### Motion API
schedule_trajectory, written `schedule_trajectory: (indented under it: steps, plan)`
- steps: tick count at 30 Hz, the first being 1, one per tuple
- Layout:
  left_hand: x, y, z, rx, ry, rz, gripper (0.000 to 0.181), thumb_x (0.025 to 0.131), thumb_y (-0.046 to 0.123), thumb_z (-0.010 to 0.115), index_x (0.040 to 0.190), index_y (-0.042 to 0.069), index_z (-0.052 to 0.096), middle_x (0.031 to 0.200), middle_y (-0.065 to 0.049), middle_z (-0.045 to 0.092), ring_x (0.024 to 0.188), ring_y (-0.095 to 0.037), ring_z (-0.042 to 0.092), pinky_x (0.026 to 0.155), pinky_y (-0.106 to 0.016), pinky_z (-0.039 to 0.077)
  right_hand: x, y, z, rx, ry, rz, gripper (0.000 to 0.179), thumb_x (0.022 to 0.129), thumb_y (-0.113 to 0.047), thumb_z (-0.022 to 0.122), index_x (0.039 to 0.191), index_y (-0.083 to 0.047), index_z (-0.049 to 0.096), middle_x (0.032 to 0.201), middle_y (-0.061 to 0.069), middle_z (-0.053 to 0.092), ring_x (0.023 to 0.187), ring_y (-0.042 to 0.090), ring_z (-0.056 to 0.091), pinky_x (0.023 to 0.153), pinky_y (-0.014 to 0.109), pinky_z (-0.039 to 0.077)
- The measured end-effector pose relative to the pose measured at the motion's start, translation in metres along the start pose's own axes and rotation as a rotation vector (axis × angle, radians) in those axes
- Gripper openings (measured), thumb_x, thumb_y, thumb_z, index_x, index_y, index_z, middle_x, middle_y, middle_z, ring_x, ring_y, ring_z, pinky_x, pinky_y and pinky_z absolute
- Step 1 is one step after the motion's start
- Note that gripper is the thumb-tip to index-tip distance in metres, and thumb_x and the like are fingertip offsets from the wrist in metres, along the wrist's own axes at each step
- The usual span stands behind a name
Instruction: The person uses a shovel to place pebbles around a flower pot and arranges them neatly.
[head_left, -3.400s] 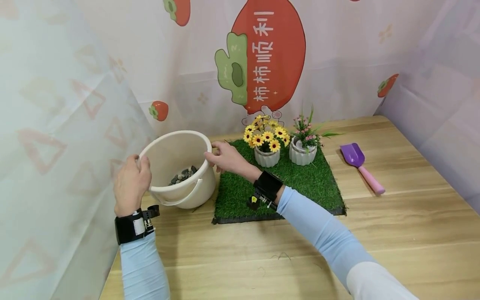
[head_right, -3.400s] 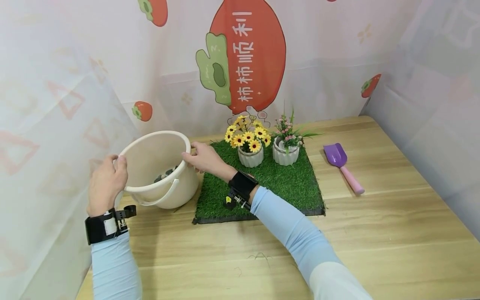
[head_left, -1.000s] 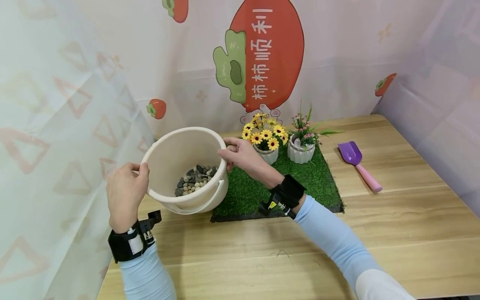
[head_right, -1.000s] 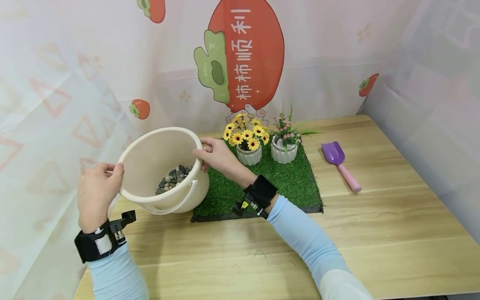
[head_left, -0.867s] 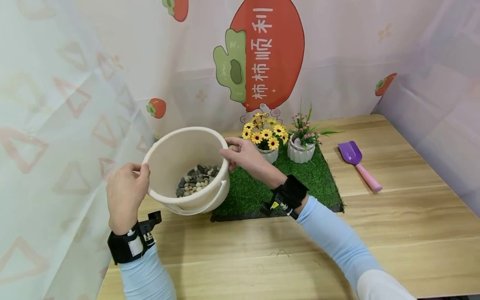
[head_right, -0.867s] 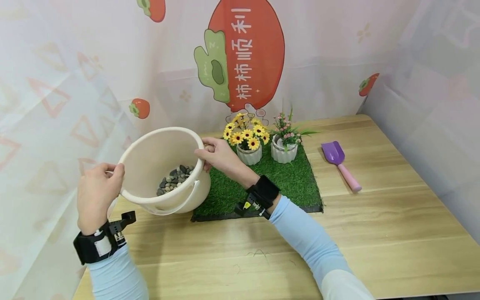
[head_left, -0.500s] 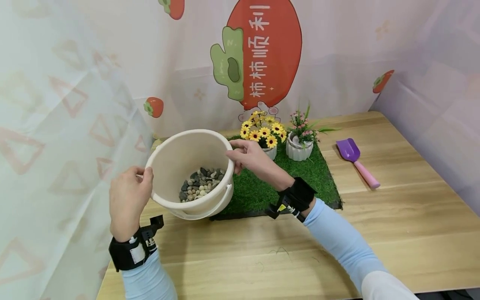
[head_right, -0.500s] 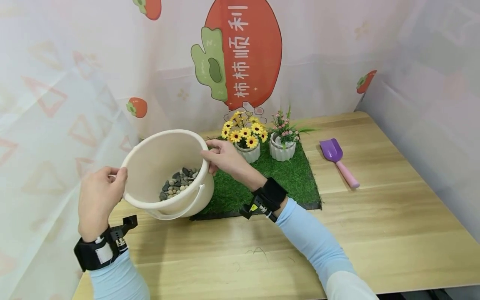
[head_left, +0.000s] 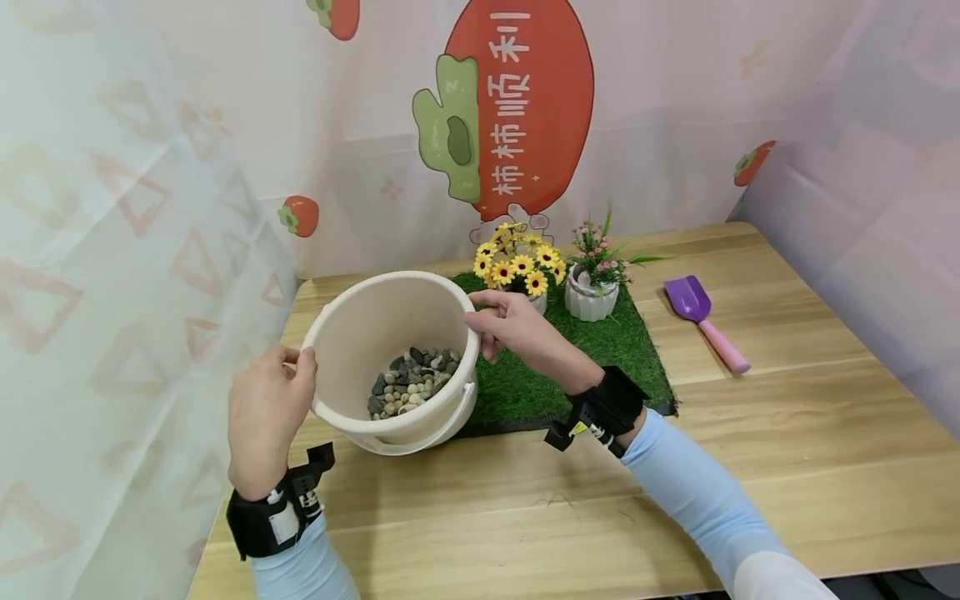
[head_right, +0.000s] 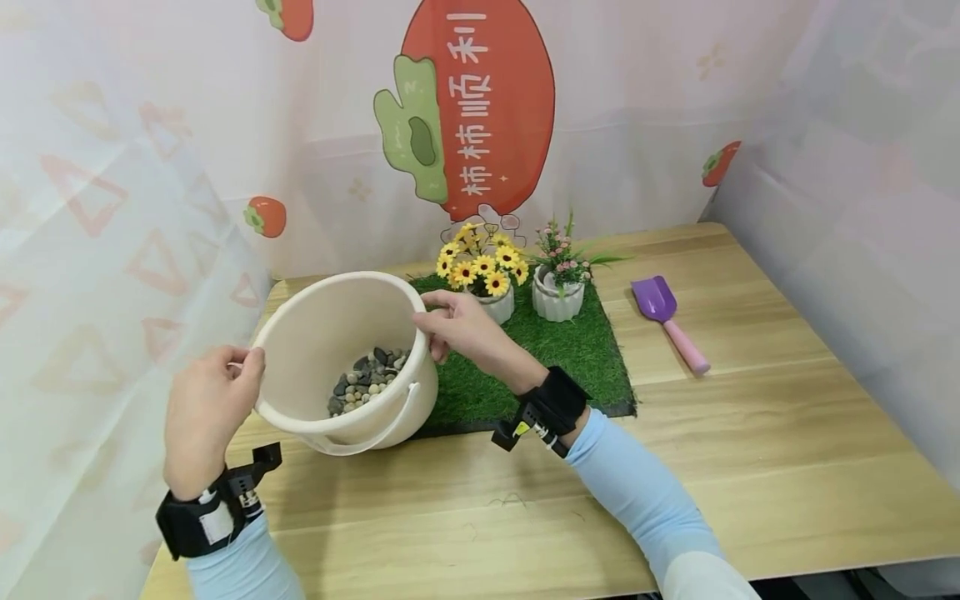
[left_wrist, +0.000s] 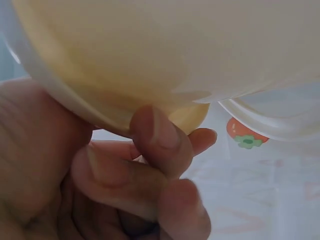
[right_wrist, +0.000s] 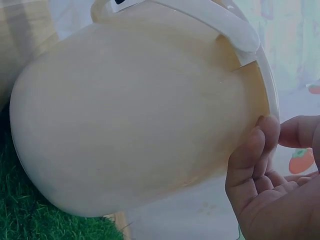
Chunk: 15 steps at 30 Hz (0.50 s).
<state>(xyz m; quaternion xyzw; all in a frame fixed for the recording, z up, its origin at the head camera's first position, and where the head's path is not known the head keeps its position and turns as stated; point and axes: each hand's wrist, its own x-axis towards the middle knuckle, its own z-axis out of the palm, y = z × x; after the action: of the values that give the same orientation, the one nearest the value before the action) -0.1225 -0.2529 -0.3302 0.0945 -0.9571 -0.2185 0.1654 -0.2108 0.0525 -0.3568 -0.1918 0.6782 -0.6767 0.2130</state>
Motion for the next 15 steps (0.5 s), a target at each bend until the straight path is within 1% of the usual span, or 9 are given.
schedule_trajectory:
  steps: [2,6,9,12,15]
  plan:
    - [-0.002,-0.001,0.0,0.005,-0.003,-0.009,0.041,0.1,0.032,0.046,0.104,-0.003,0.068,0.082,-0.021,0.072,0.057,-0.027,0.06,0.051,-0.032,0.039,0.001,0.003,0.001,0.01,-0.013,0.004,0.048,0.099,-0.026,0.057,0.144,-0.015,0.045,0.073,0.009,0.062,0.065,0.023,0.057,0.067,0.031,0.051]
    - [-0.003,-0.002,0.001,0.012,-0.005,-0.018,0.042,0.1,0.033,0.045,0.105,-0.003,0.068,0.083,-0.021,0.072,0.061,-0.03,0.061,0.054,-0.033,0.04,0.001,0.007,0.002,0.021,-0.019,0.015,0.047,0.1,-0.022,0.056,0.144,-0.013,0.045,0.071,0.005,0.061,0.063,0.021,0.057,0.065,0.03,0.049]
    - [-0.002,-0.002,0.004,0.007,0.018,-0.009,0.042,0.101,0.032,0.044,0.105,-0.003,0.069,0.08,-0.02,0.071,0.065,-0.034,0.062,0.057,-0.038,0.042,0.0,0.009,0.001,0.025,-0.016,0.031,0.047,0.1,-0.02,0.055,0.145,-0.012,0.043,0.071,0.005,0.061,0.062,0.018,0.057,0.065,0.029,0.049]
    - [-0.001,-0.002,0.008,0.002,0.051,0.0,0.044,0.101,0.03,0.041,0.103,-0.004,0.069,0.078,-0.019,0.07,0.071,-0.041,0.064,0.061,-0.045,0.045,-0.001,0.012,0.0,0.027,-0.018,0.044,0.047,0.1,-0.02,0.055,0.146,-0.013,0.043,0.071,0.005,0.061,0.063,0.018,0.057,0.065,0.028,0.049]
    - [0.001,-0.003,0.011,-0.002,0.066,-0.01,0.046,0.102,0.029,0.038,0.096,-0.003,0.069,0.077,-0.021,0.069,0.075,-0.046,0.064,0.064,-0.052,0.045,-0.001,0.013,-0.001,0.029,-0.028,0.04,0.047,0.1,-0.021,0.056,0.144,-0.014,0.044,0.073,0.006,0.062,0.063,0.019,0.057,0.065,0.028,0.05]
